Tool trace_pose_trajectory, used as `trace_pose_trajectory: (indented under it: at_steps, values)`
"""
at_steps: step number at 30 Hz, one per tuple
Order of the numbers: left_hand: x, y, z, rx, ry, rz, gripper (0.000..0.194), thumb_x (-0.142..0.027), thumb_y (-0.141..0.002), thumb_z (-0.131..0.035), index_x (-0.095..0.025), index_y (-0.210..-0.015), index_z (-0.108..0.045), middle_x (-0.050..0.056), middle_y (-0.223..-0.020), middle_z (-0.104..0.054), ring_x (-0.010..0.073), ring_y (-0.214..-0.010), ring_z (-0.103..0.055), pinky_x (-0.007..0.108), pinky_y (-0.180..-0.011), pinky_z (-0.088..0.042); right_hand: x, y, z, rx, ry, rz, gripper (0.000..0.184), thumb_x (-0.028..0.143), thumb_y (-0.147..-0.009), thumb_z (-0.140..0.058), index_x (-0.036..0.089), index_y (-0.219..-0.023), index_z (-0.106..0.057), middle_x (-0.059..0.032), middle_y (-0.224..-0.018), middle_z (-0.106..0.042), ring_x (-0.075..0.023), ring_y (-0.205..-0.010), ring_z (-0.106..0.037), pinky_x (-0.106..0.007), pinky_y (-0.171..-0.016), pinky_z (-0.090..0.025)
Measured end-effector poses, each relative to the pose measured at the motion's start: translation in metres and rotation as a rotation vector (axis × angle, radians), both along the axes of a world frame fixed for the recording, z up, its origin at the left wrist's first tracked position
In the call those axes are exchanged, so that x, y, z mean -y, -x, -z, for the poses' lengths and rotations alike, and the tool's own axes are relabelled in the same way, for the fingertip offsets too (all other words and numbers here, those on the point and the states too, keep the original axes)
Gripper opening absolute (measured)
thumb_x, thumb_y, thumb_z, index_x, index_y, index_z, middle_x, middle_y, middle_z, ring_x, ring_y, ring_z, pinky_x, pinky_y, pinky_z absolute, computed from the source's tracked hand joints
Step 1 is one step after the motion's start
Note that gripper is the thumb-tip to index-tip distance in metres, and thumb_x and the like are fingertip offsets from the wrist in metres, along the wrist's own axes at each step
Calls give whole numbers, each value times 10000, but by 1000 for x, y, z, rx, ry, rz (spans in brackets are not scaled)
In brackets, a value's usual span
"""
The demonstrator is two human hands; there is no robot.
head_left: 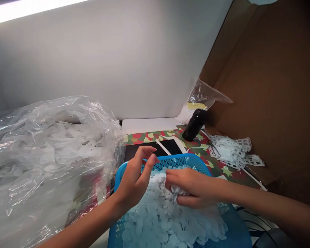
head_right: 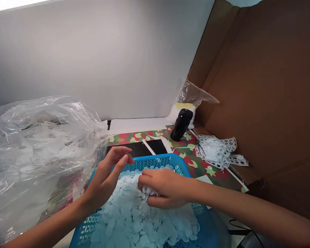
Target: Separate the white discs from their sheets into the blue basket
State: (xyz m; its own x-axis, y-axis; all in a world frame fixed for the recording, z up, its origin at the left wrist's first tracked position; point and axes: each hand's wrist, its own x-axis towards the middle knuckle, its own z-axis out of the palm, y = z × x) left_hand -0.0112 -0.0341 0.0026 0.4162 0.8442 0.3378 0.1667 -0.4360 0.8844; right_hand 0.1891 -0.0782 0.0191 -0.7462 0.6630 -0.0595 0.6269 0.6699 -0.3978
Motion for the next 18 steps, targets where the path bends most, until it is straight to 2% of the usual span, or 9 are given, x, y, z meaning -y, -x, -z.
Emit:
trace_pose_trajectory:
  at_steps: [2, 5, 9, 11, 14, 18]
  values:
    - [0, 0, 0, 7, -7, -3, 199, -315, -941, -379, -215, -1082, -479, 22, -921, -607, 161, -887, -565, 318, -795, -425, 2, -3, -17, -105, -57, 45, 205, 125, -778, -478, 191, -967, -434, -5, -831, -504, -122, -644, -439, -237, -573, -344]
    - [1, 0, 0, 3, 0, -12, 193, -316, -941, -382, -221, -1076, -483, 23, -952, -603, 160, -898, -562, 313, -783, -428, 4, -8, -37, -160, -186, 80, 166, 203, -874, -474, 189, -1033, -426, -6, -826, -514, -114, -635, -444, -235, -565, -345]
    - [1, 1, -1, 7, 1, -14, 182, -321, -942, -385, -232, -1064, -486, 9, -936, -600, 150, -885, -563, 307, -767, -433, 7, -13, -52, -145, -243, 81, 313, 299, -869, -558, 211, -1158, -477, -61, -1072, -526, -139, -816, -527, -262, -677, -420]
    - [1, 1, -1, 18, -7, -20, 177, -319, -943, -386, -232, -1058, -487, 3, -924, -598, 142, -877, -565, 302, -763, -435, 8, -15, -56, -118, -207, 90, 373, 323, -853, -586, 227, -1200, -487, -70, -1184, -502, -164, -938, -535, -287, -767, -442]
    - [1, 1, -1, 38, -13, -19, 175, -312, -943, -386, -222, -1051, -491, 4, -912, -599, 136, -873, -566, 298, -764, -438, 14, -21, -56, -82, -205, 154, 346, 328, -850, -588, 234, -1178, -525, -69, -1204, -521, -196, -1033, -532, -327, -843, -459]
    - [1, 0, -1, 54, 9, -11, 175, -304, -942, -387, -208, -1035, -500, 16, -915, -604, 143, -872, -566, 298, -765, -441, 38, -29, -38, -82, -276, 273, 328, 326, -826, -603, 262, -1144, -558, -81, -1215, -539, -256, -1104, -525, -384, -851, -502]
